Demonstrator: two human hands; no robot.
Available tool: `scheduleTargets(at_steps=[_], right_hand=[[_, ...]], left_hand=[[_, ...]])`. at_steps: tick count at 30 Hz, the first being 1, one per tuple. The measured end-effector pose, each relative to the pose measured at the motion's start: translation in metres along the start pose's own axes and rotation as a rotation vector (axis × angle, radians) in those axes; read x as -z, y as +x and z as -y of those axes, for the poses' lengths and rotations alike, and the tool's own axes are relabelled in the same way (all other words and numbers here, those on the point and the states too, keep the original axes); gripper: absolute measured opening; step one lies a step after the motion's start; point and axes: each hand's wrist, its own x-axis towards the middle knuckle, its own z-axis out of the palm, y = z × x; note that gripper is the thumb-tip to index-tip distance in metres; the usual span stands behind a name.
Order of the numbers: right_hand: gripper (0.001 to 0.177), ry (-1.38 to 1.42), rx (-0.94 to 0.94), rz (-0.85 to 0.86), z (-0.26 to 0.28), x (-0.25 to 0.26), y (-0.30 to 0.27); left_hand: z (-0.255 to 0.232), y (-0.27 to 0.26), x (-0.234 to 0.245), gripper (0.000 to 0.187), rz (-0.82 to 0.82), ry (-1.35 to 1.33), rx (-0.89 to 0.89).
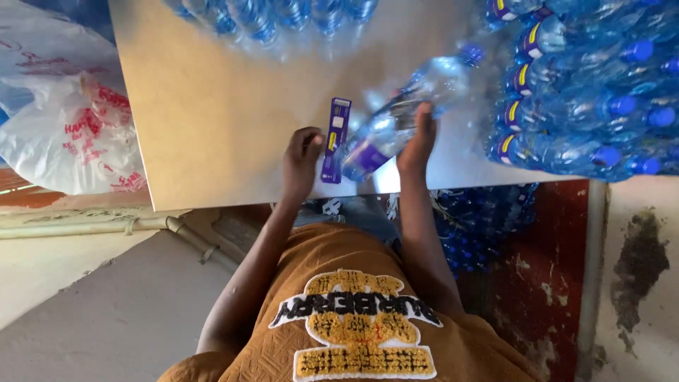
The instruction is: Manually applying brand labels to filled and capped plastic water bottles by peeling the adhesive backing and wrapping the label around the bottle.
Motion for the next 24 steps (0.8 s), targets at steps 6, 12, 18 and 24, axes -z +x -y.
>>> scheduleTargets(at_steps=[6, 12, 18, 24], right_hand=[[0.085, -0.851, 0.566, -0.230, 0.069, 0.041, 0.093], [0.080, -0.942, 0.864, -0.253, 0.064, 0.096, 0.262], [0.119, -1.045, 0.870, -0.333, 0.054, 0.129, 0.410], [0.117, -0.832, 0.954, -0.318, 0.061, 0.139, 0.435]], left_hand=[[0.021, -0.001, 0.055, 0.033, -0.134, 0.169, 0.133], [-0.005, -0.011, 0.056, 0.033, -0.161, 0.428, 0.267], [-0.033, -0.024, 0.059, 0.034, -0.192, 0.535, 0.229], [-0.030, -0.053, 0.076, 0.037, -0.278, 0.529, 0.352]])
